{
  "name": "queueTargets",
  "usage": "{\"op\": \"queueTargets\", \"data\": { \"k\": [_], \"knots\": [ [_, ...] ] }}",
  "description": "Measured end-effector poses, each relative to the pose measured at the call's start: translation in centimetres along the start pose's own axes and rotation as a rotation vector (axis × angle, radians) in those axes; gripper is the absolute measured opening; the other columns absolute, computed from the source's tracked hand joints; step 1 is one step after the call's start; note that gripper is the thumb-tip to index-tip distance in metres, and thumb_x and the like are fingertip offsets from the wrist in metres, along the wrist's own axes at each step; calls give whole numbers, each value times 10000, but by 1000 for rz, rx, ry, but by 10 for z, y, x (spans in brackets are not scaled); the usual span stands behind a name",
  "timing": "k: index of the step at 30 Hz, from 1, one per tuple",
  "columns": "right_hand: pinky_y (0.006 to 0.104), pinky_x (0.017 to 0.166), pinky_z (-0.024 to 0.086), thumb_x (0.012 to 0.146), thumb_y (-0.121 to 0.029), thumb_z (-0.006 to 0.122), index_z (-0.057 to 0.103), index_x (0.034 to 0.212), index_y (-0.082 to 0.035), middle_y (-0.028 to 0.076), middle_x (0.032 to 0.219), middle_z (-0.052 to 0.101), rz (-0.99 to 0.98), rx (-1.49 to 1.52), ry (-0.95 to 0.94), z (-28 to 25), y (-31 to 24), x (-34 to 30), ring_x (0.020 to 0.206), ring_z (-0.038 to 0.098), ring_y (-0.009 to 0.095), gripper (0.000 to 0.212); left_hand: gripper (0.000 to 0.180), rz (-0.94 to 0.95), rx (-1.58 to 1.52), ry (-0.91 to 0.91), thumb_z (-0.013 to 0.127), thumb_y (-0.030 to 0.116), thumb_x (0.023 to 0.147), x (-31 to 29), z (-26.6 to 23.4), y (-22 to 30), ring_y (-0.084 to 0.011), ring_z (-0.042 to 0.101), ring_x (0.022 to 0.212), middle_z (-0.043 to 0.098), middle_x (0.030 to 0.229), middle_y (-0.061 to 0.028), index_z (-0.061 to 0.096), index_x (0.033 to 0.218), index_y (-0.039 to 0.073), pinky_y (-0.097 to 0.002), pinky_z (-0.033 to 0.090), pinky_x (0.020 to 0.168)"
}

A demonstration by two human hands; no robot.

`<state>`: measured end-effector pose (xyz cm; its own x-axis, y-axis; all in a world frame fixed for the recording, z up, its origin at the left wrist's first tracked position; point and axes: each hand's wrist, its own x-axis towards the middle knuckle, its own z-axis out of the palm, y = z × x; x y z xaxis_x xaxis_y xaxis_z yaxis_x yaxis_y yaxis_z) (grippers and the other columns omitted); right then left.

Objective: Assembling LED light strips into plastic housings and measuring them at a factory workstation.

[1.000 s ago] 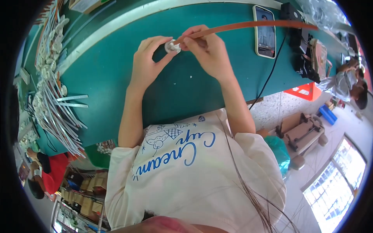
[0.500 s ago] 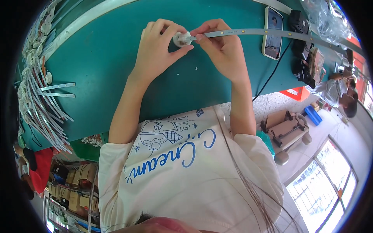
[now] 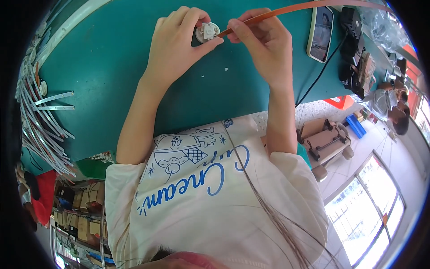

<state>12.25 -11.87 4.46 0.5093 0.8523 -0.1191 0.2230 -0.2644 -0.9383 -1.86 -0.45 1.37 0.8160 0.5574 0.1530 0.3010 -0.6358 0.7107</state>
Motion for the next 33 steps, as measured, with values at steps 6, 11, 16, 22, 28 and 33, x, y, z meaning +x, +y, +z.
{"op": "queueTargets", "data": {
  "k": [6,11,16,22,28,33],
  "knots": [
    [270,787,517,888,-14,545,555,1005,45,139,954,645,-71,13,-35,-1,3,4,847,642,174,132,276,85,-18,27,692,266,765,-5,5,-8,-233,538,838,532,865,-82,595,972,112,-356,396,722],
    [276,825,511,890,-7,537,561,1032,57,145,1004,632,-27,-63,-116,-11,-2,1,882,636,174,157,264,50,4,48,698,269,763,-6,7,-5,-232,538,827,535,870,-83,608,956,113,-351,402,720],
    [262,781,515,894,-35,550,559,1032,66,154,1012,627,-164,-44,-48,1,9,4,856,635,167,172,251,90,-3,126,695,288,777,-3,5,-4,-228,540,819,542,863,-86,609,942,119,-348,414,718],
    [291,786,505,894,-3,512,511,1075,71,172,1003,611,-170,228,4,-2,26,5,861,625,194,195,272,76,9,-30,687,299,787,-2,3,-5,-229,548,799,572,836,-82,619,981,121,-352,414,719],
    [313,813,509,891,27,489,484,1088,70,180,1000,611,-131,141,-76,-3,7,2,893,627,216,202,307,60,-67,-17,689,267,776,-3,-3,-4,-219,552,776,589,804,-75,596,1006,85,-353,394,709],
    [285,836,514,870,41,538,490,1087,50,175,1033,619,-96,-33,-266,-19,1,1,972,622,212,223,346,73,-21,-84,675,240,772,-6,6,-13,-223,557,774,597,803,-77,582,1068,85,-352,383,700]
  ]
}}
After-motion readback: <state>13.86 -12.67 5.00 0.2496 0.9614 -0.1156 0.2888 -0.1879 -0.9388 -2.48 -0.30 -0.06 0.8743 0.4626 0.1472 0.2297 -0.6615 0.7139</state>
